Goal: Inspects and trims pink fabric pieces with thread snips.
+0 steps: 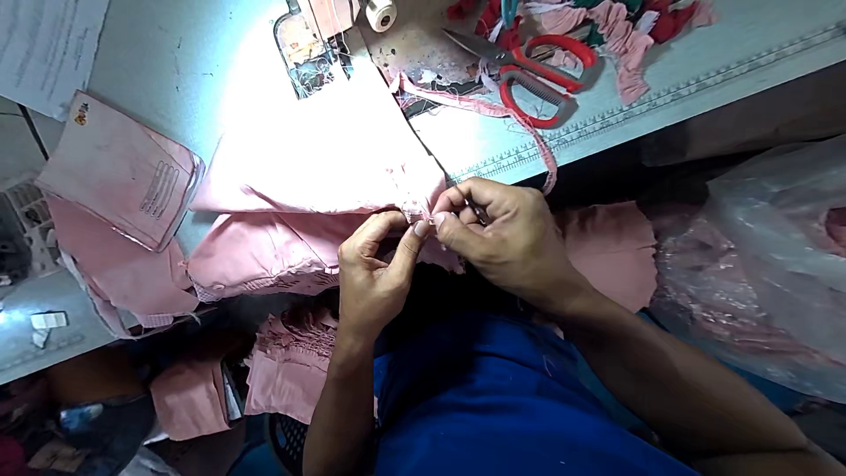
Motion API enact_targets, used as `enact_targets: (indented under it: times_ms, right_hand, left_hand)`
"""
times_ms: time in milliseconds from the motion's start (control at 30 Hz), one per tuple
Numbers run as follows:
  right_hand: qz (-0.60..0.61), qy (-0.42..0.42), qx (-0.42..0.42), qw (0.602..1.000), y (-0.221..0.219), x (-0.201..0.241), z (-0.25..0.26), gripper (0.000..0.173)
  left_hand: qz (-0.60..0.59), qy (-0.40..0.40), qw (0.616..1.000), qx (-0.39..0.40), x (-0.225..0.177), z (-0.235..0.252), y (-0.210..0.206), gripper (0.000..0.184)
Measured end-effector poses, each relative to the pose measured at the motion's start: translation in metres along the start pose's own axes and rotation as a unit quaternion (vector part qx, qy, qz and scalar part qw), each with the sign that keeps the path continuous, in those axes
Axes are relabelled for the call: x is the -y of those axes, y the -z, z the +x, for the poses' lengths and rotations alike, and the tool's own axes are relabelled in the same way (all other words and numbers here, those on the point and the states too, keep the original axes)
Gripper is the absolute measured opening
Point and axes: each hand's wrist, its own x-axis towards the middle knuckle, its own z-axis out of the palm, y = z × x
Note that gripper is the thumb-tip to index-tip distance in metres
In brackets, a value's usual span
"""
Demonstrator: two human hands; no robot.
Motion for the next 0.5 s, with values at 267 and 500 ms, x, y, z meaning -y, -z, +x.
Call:
enact_targets:
  times_ms: [267, 500]
  right_hand:
    - [0.256, -0.146, 0.045, 0.955, -0.0040, -0.0052, -0.0011, 0.005]
    - [0.023, -0.038, -0.009, 0.999, -0.0015, 0.0005, -0.0070, 0.013]
  left_hand:
    - [-0.060, 0.023, 0.998, 0.010, 0.0014, 0.0017, 0.0019, 0.006]
    - [-0.012, 0.019, 1.000, -0.004, -0.0017, 0.0025, 0.0010, 0.006]
